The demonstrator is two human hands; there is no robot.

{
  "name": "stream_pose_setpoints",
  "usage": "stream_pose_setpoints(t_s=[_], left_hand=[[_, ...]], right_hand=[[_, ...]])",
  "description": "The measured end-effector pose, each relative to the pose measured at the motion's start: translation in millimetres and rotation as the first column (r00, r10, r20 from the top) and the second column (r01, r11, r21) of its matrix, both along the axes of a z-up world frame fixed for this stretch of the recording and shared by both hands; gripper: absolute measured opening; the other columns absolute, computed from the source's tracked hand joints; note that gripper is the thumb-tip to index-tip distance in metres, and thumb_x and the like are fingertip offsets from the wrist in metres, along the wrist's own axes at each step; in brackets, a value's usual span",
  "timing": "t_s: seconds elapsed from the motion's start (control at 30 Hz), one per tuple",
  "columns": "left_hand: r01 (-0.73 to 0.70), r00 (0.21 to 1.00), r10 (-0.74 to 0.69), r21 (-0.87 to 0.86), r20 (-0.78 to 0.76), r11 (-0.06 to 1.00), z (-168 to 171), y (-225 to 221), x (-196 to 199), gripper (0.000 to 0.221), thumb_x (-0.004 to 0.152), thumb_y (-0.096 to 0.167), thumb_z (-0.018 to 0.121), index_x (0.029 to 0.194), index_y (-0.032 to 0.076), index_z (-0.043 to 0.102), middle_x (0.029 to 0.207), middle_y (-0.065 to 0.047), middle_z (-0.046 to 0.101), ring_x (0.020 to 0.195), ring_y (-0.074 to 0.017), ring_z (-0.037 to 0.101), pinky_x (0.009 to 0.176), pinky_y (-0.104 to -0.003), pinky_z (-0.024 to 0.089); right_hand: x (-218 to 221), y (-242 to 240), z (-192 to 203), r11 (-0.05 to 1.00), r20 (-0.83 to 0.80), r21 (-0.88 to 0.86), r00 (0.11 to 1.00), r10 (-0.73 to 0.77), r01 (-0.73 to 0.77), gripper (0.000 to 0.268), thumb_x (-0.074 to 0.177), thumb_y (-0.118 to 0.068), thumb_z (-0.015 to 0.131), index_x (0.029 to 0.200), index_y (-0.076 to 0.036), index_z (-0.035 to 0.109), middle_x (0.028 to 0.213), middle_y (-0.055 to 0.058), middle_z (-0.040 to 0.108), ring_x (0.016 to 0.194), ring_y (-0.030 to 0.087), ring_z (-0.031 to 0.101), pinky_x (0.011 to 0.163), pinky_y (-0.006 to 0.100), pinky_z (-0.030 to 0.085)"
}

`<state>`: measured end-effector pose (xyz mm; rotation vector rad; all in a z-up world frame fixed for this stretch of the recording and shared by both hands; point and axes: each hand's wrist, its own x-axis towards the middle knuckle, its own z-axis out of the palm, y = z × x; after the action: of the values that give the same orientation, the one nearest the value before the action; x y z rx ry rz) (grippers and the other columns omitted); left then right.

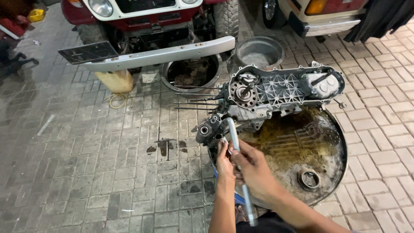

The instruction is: Disassembling an engine block by loosening bolts using a wrench and a metal pipe for leverage

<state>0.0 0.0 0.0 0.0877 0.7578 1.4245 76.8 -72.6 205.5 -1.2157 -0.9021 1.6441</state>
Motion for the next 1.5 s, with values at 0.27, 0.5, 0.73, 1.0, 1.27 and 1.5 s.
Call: stream_pose_setpoints(t_s=[0.27, 0.5, 0.73, 1.0, 1.27, 1.5], left_hand=[[0.122, 0.992, -0.121, 0.031, -0.036, 0.992, -39, 10, -10, 0.033, 0.101, 0.029, 0.063, 0.134, 0.022, 0.061, 0.091, -0.002, 0.061, 0.083, -0.0104, 0.06, 0.076, -0.028, 0.047], [0.136, 0.989, -0.135, 0.016, -0.054, 0.991, -12, 5, 9, 0.023, 0.102, 0.03, 0.062, 0.124, 0.026, 0.061, 0.09, 0.001, 0.062, 0.073, -0.0084, 0.054, 0.064, -0.021, 0.04], [0.127, 0.989, -0.127, -0.005, -0.081, 0.992, 4, 2, 13, 0.013, 0.102, 0.031, 0.06, 0.115, 0.029, 0.062, 0.089, 0.003, 0.062, 0.062, -0.0064, 0.048, 0.051, -0.015, 0.032], [0.035, 0.997, -0.037, -0.024, -0.071, 0.999, 9, -6, 4, 0.004, 0.103, 0.032, 0.058, 0.104, 0.033, 0.062, 0.088, 0.006, 0.063, 0.05, -0.0041, 0.041, 0.037, -0.008, 0.024], [0.085, 0.948, -0.165, 0.28, 0.274, 0.956, 4, -2, 0, 0.014, 0.11, 0.023, 0.051, 0.096, 0.025, 0.051, 0.077, 0.003, 0.033, 0.056, -0.0086, 0.03, 0.043, -0.014, 0.02], [0.082, 0.949, -0.148, 0.236, 0.28, 0.968, 8, -3, 0, 0.017, 0.11, 0.022, 0.051, 0.094, 0.023, 0.048, 0.075, 0.003, 0.033, 0.055, -0.0091, 0.029, 0.044, -0.015, 0.019]], right_hand=[[-38, -5, 26, 0.951, -0.307, -0.236, 0.914, -0.266, 0.198, 0.023, 0.107, -0.009, 0.048, 0.125, -0.004, 0.063, 0.068, 0.007, 0.04, 0.046, 0.015, 0.032, 0.041, 0.028, 0.03], [-67, -4, 4, 0.864, -0.372, -0.401, 0.808, -0.456, 0.303, 0.024, 0.108, -0.016, 0.049, 0.129, -0.013, 0.061, 0.074, 0.007, 0.038, 0.049, 0.018, 0.043, 0.047, 0.038, 0.054], [-77, 13, -14, 0.886, -0.113, -0.357, 0.928, -0.355, 0.295, 0.012, 0.109, -0.017, 0.05, 0.105, -0.007, 0.056, 0.071, 0.007, 0.044, 0.048, 0.016, 0.041, 0.041, 0.029, 0.043], [-4, 28, -41, 0.944, 0.397, 0.327, 0.913, -0.091, -0.048, 0.012, 0.1, -0.011, 0.061, 0.11, -0.006, 0.063, 0.069, 0.006, 0.055, 0.06, 0.016, 0.056, 0.049, 0.032, 0.05], [29, 51, -27, 0.961, 0.846, 0.159, 0.533, -0.014, -0.227, 0.022, 0.1, -0.029, 0.05, 0.117, -0.017, 0.057, 0.069, 0.018, 0.071, 0.068, 0.039, 0.074, 0.07, 0.051, 0.059], [31, 36, -7, 0.964, 0.879, 0.156, 0.476, -0.035, -0.216, 0.018, 0.096, -0.025, 0.057, 0.102, -0.008, 0.061, 0.069, 0.028, 0.068, 0.075, 0.047, 0.073, 0.069, 0.059, 0.052]])
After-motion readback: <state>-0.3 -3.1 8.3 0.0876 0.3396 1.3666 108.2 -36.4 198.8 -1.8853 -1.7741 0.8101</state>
